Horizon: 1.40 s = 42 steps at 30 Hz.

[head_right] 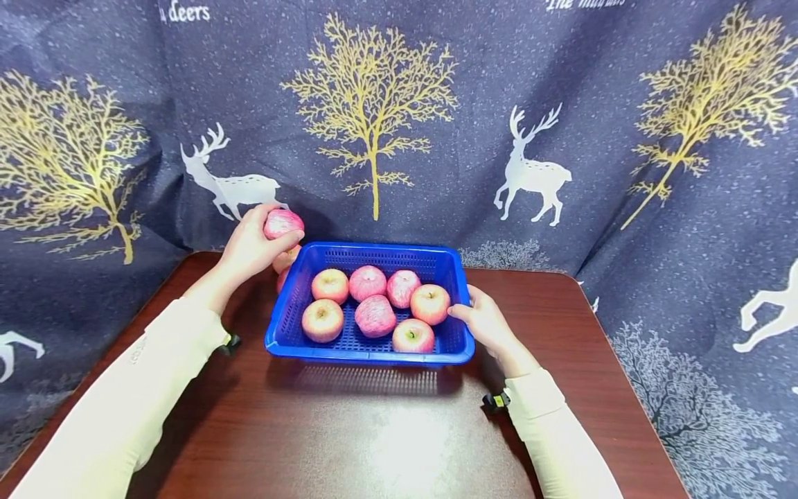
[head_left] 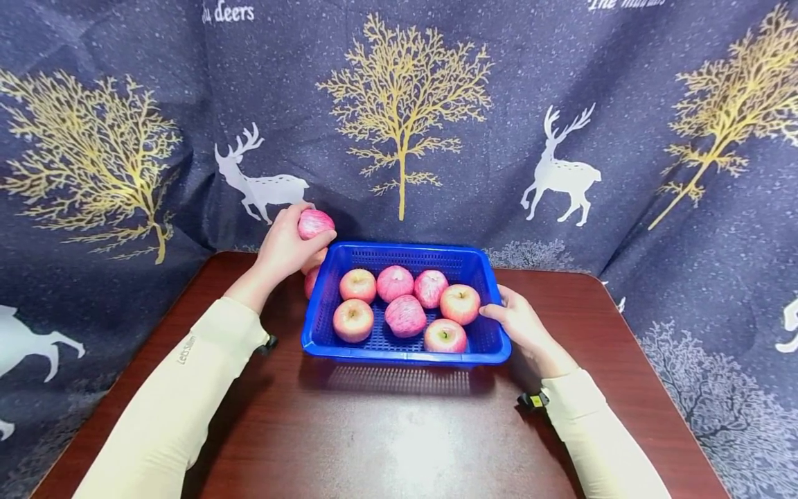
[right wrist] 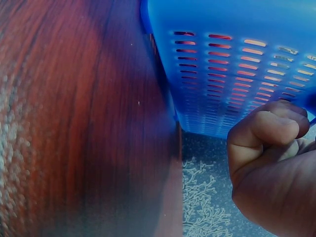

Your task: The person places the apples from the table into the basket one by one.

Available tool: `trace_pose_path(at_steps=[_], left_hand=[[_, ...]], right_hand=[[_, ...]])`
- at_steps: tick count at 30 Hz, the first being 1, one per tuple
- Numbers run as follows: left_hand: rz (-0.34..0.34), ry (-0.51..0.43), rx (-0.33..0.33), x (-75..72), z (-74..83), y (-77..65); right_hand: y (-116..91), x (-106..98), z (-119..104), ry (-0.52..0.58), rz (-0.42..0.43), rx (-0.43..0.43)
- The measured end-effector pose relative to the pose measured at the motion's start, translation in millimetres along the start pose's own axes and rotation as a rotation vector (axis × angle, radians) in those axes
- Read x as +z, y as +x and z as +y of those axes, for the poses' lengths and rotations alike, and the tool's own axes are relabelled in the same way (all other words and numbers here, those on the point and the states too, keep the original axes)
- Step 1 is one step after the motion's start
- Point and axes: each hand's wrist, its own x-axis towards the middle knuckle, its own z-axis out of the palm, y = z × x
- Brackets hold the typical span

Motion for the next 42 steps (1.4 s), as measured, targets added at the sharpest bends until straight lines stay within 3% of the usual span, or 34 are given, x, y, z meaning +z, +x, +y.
trace_pose_path(at_steps=[12,18,22,34,42], left_hand=[[-0.067,-0.095,0.027,1.9,30.3,5.7],[-0.067,-0.120,0.081,9.4,43.7,8.8],[-0.081,-0.116,0.121,14.9,53.6,9.8],[-0.170,-0.100,0.148,31.9,87.6,14.1],[-0.185,-0.116,0.170,37.8,108.2,15.4]], right_hand=[[0,-2,2,-0.006,-0.004,0.002],[1,-1,3,-0.015,0.001,0.000],[1,0,3,-0.007,0.002,0.005],[0,-1,1,0.001,0.013,0.016],[1,-1,1,0.001,0.004,0.005]])
